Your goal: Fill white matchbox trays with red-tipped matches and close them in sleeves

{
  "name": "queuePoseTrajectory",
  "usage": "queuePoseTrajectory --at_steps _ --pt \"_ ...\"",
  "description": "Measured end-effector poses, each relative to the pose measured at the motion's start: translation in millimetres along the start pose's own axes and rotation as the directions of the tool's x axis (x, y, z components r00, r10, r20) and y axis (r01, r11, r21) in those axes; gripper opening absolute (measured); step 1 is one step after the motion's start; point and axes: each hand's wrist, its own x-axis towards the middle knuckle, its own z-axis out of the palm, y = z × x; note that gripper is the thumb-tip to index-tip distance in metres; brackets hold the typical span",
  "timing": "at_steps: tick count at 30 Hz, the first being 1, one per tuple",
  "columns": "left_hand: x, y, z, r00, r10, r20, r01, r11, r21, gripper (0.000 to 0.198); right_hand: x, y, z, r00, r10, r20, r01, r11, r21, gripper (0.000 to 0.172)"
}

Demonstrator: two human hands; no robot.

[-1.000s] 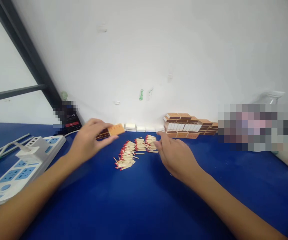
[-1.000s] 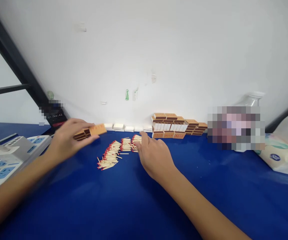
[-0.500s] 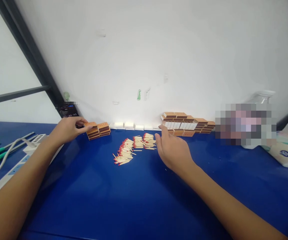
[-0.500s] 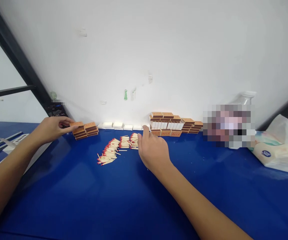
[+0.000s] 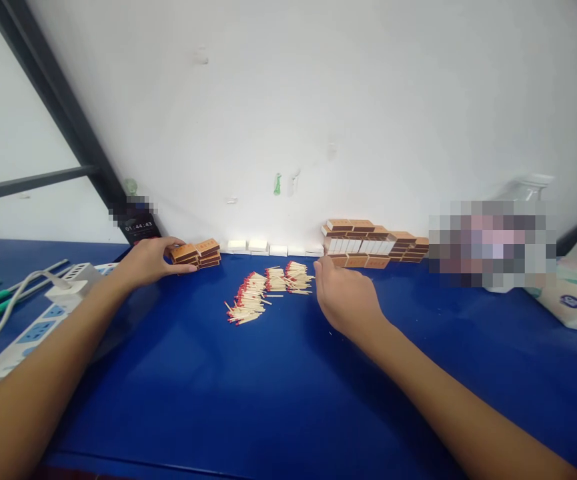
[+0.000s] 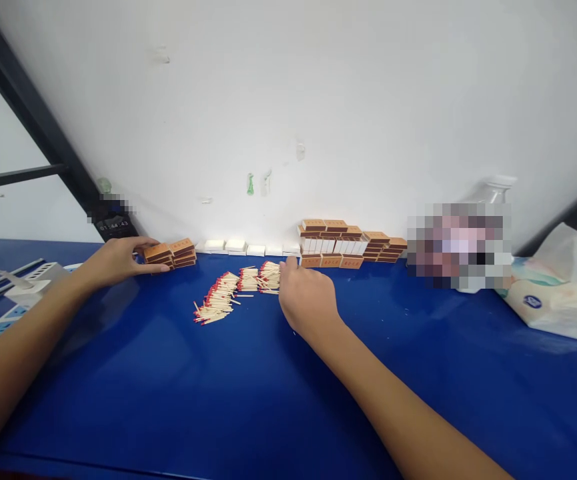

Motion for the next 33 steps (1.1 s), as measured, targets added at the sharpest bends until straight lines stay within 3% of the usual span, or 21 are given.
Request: queuePoseTrajectory --at_steps 5,8,10,14,21,24,28,31,33 --pt "1.8 -3.2 5.0 0.993 0.007 0.121 -0.021 0.993 0.118 0.086 -0.3 -1.5 0.9 0.999 0.013 -0.046 -0.012 1.0 0.011 0.049" --pt "1.7 -3.4 7.2 0.99 0.008 0.141 -0.028 0.989 0.142 0.087 -1.5 -4.6 -2.4 0.999 0.033 0.008 -0.033 0.999 0.015 0.063" --pt "1.4 -2.7 8.2 0.989 0.016 0.144 -0.038 0.988 0.152 0.09 -1.4 -5.5 -3.0 0.999 0.042 0.029 -0.042 0.999 0.004 0.06" --pt "0.2 0.3 8.4 0.996 0.034 0.088 -0.05 0.982 0.182 0.105 0.6 -3.8 -0.1 1.0 0.015 -0.003 -0.015 1.0 -0.01 0.049" --pt "-4.2 16.4 5.8 0.978 0.186 -0.092 -0.154 0.949 0.274 0.105 -1.1 -4.7 -1.5 1.0 0.013 0.028 -0.013 1.0 -0.007 0.062" --pt "-8.2 28.0 6.6 0.929 0.291 -0.228 -0.207 0.92 0.332 0.092 -0.8 -4.5 0.1 1.0 -0.001 0.022 0.002 1.0 -0.026 0.047" --pt "-15.2 47.6 11.1 0.779 0.456 -0.43 -0.309 0.876 0.37 0.083 1.6 -2.1 4.1 0.998 -0.048 0.051 0.048 0.999 -0.018 0.049" --pt "-21.7 63.3 17.3 0.702 0.571 -0.425 -0.446 0.818 0.363 0.068 3.0 -1.8 5.1 0.999 -0.031 0.044 0.032 0.999 -0.018 0.064" --pt "-26.8 73.0 22.7 0.666 0.63 -0.398 -0.54 0.776 0.325 0.058 3.7 -2.4 5.7 0.999 -0.02 0.029 0.021 0.999 -0.035 0.063"
